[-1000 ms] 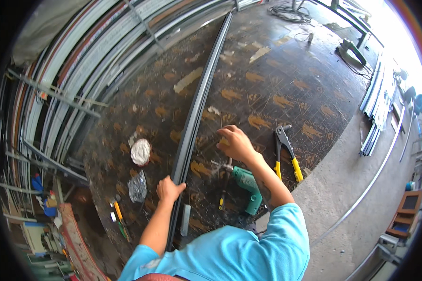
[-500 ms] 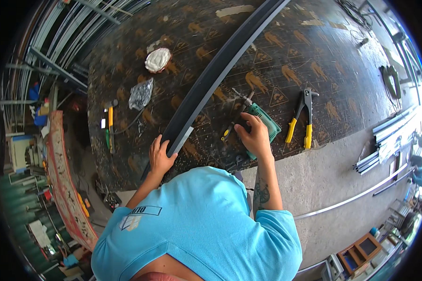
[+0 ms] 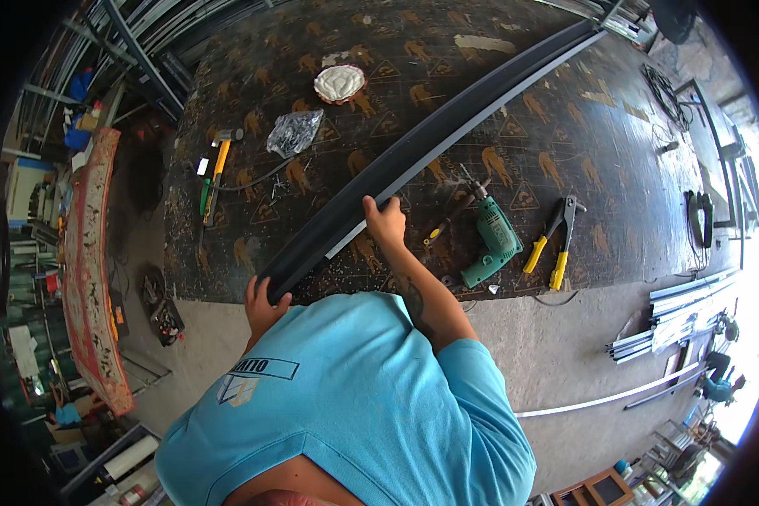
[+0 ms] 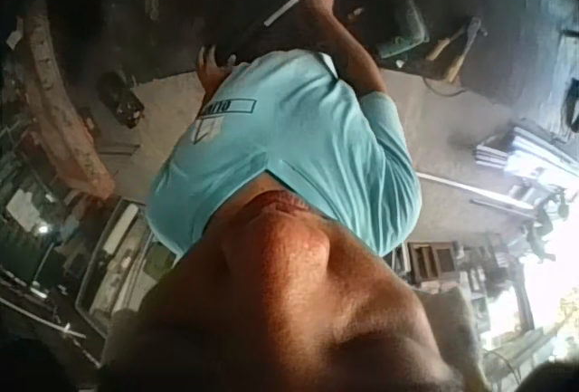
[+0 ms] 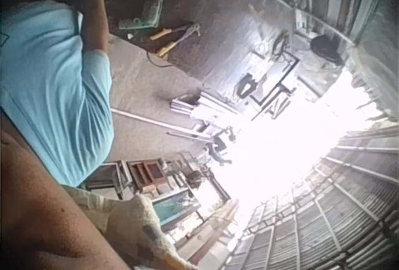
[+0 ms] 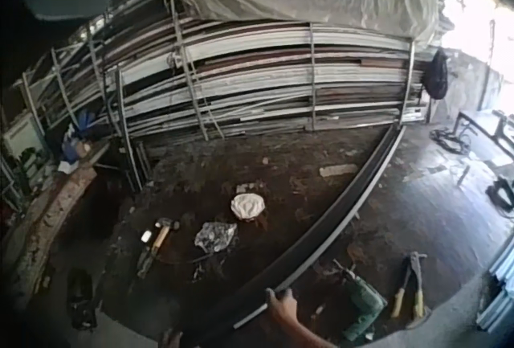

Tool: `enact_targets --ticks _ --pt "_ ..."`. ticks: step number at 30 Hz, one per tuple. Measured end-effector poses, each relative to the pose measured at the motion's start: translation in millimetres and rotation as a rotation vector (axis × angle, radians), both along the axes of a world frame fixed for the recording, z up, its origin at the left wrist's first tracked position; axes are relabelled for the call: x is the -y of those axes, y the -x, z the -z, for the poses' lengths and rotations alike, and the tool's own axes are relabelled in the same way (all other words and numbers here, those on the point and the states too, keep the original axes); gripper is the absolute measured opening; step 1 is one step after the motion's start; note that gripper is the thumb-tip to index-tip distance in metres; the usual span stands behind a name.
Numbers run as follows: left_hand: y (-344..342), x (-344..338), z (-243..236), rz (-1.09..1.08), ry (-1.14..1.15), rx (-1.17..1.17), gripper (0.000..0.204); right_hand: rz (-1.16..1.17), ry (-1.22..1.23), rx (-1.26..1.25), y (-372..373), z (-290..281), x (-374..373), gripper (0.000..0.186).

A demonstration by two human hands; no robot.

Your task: Drilling holes into metal channels and cutting them to size on a workshop table.

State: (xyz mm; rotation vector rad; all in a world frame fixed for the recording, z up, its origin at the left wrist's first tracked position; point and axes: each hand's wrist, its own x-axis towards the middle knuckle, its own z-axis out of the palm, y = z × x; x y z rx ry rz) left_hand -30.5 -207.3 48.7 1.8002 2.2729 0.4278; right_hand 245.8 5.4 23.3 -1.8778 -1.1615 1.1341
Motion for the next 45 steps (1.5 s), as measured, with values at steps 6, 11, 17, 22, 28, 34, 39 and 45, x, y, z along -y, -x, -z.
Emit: enact_targets --ticks 6,11,17,22,28,34,39,45 --pt "3 15 -14 -0.349 0.103 0.343 0.071 0.144 0.11 -0.366 -14 9 -37 0.037" --pt "4 -8 -1 -0.18 0.008 0.415 0.063 0.236 0.091 -0.464 -64 24 -75 0.033" --pt "31 -4 19 -0.309 -0.133 0.123 0.056 0.187 0.192 -0.33 -110 44 -114 0.033" --pt "69 -7 52 -0.562 0.209 0.429 0.057 0.213 0.269 -0.38 -107 43 -121 0.028" --pt "95 -53 64 -0.558 0.108 0.476 0.06 0.139 0.178 -0.482 -77 33 -140 0.026" --pt "85 -107 28 -0.547 0.11 0.676 0.059 -0.097 0.198 -0.331 -76 63 -150 0.033" --pt "91 -88 32 -0.454 0.257 0.445 0.059 -0.203 0.21 0.129 -67 -18 -111 0.042" --pt "56 -85 22 -0.439 0.112 0.519 0.067 0.285 -0.236 0.885 -168 -17 4 0.05"
